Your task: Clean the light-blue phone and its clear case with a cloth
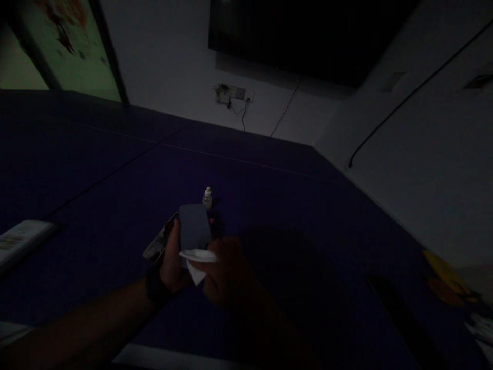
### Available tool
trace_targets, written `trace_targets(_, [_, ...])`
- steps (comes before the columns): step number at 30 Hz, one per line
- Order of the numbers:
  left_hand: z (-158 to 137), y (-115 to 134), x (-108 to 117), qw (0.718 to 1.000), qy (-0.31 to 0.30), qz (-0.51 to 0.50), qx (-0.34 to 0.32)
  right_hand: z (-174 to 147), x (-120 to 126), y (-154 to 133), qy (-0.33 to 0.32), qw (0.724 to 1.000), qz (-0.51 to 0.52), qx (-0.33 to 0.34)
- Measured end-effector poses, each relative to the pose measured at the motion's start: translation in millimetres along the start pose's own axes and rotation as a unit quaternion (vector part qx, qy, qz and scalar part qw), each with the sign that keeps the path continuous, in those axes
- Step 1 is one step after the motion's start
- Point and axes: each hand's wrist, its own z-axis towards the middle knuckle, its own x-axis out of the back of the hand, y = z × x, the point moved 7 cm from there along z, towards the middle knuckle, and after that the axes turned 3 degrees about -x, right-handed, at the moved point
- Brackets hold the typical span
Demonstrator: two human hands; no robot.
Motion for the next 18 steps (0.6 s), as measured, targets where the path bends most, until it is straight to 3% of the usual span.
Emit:
trace_targets(3, [0,3,1,1.000,0.017,0.004,-0.015,2,0,3,0.003,1.000,-0.013,-0.026])
trace_targets(6, [0,3,3,1.000,0.021,0.018,0.009,1,-6,-1,-0.025,1.000,0.013,0.009])
trace_targets(8, [1,5,3,1.000,0.021,0.011,0.001,-3,-3,1,-0.006,0.999,0.022,0.024])
trace_targets(12, [1,7,0,1.000,0.014,-0.013,-0.015,-10,7,25,0.047,0.997,0.011,-0.054])
trace_targets(15, [1,8,-2,0.999,0.022,-0.013,-0.029,-9,3,31,0.022,0.995,0.020,-0.100])
trace_targets(18, [1,10,-2,0.998,0.033,-0.008,-0.047,-6,-4,21,-0.017,0.997,0.045,-0.064])
